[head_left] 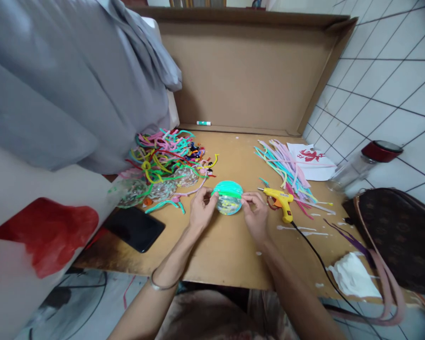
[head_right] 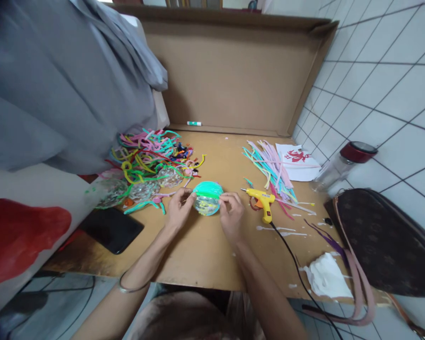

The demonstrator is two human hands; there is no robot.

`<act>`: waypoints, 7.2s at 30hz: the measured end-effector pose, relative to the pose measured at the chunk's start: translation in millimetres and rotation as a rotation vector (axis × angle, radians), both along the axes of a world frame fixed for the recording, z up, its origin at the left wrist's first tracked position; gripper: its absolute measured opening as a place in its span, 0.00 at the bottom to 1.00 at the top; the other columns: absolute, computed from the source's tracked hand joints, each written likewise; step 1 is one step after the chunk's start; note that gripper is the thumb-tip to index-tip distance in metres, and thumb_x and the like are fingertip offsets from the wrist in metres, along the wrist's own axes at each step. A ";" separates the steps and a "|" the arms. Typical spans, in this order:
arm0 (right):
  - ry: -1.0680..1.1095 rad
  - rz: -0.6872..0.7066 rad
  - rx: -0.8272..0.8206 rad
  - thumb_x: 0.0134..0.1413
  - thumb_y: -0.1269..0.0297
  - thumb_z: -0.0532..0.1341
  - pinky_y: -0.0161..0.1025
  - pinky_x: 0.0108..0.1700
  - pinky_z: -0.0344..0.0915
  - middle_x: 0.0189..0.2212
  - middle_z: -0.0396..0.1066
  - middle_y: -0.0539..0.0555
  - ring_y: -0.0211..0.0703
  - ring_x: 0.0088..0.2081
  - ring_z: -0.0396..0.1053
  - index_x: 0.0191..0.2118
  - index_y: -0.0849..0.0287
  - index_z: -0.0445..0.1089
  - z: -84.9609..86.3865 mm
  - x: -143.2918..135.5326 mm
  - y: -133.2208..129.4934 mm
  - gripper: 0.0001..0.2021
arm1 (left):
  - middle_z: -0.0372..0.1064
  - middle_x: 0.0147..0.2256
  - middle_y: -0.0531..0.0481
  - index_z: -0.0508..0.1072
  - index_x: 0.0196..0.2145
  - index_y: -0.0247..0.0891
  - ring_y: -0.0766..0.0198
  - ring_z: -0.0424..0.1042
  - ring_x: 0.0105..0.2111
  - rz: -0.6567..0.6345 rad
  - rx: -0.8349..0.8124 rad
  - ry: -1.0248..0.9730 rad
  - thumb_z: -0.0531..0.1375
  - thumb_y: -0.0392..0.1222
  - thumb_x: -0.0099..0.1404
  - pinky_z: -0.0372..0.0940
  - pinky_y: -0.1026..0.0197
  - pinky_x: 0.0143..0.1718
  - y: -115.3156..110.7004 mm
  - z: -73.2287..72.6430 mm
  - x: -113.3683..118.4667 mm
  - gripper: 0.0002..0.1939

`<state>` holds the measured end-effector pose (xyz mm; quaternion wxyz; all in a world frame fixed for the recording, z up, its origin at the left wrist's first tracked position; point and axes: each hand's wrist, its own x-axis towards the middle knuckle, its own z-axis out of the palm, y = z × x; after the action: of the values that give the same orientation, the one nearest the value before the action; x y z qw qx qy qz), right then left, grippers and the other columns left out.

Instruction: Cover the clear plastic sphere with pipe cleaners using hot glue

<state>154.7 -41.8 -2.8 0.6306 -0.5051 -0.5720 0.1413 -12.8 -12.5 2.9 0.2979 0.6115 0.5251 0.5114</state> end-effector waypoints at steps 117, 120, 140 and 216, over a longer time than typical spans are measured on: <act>0.284 0.042 -0.323 0.35 0.57 0.68 0.43 0.36 0.69 0.24 0.74 0.50 0.44 0.29 0.73 0.28 0.57 0.67 -25.5 28.1 22.6 0.13 | 0.75 0.33 0.50 0.77 0.34 0.34 0.66 0.73 0.34 -0.352 -0.499 -1.018 0.78 0.38 0.35 0.66 0.57 0.46 14.1 -5.2 -5.9 0.26; 0.163 0.012 -0.275 0.42 0.58 0.64 0.46 0.40 0.71 0.28 0.76 0.54 0.48 0.33 0.75 0.31 0.57 0.69 -24.5 24.1 19.1 0.10 | 0.75 0.32 0.50 0.77 0.34 0.33 0.66 0.73 0.32 -0.342 -0.509 -1.023 0.78 0.38 0.36 0.66 0.57 0.45 15.1 -7.6 -6.4 0.25; -0.021 -0.074 -0.192 0.47 0.64 0.59 0.49 0.45 0.71 0.43 0.72 0.60 0.48 0.41 0.72 0.59 0.58 0.57 -18.9 22.0 15.5 0.30 | 0.77 0.45 0.42 0.79 0.42 0.37 0.55 0.74 0.47 -0.396 -0.434 -0.894 0.77 0.41 0.37 0.63 0.51 0.55 14.1 -5.4 -13.3 0.30; 0.028 0.047 -0.330 0.56 0.45 0.57 0.46 0.40 0.72 0.39 0.78 0.58 0.49 0.35 0.77 0.40 0.56 0.69 12.4 42.4 0.3 0.18 | 0.72 0.31 0.51 0.75 0.39 0.34 0.67 0.70 0.30 -0.361 -0.367 -0.704 0.72 0.37 0.43 0.65 0.63 0.36 7.6 7.1 -7.0 0.23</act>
<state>197.1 -41.5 9.6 0.5436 -0.5863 -0.5438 0.2550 -19.8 -4.9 10.0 0.6471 0.4189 0.3586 0.5266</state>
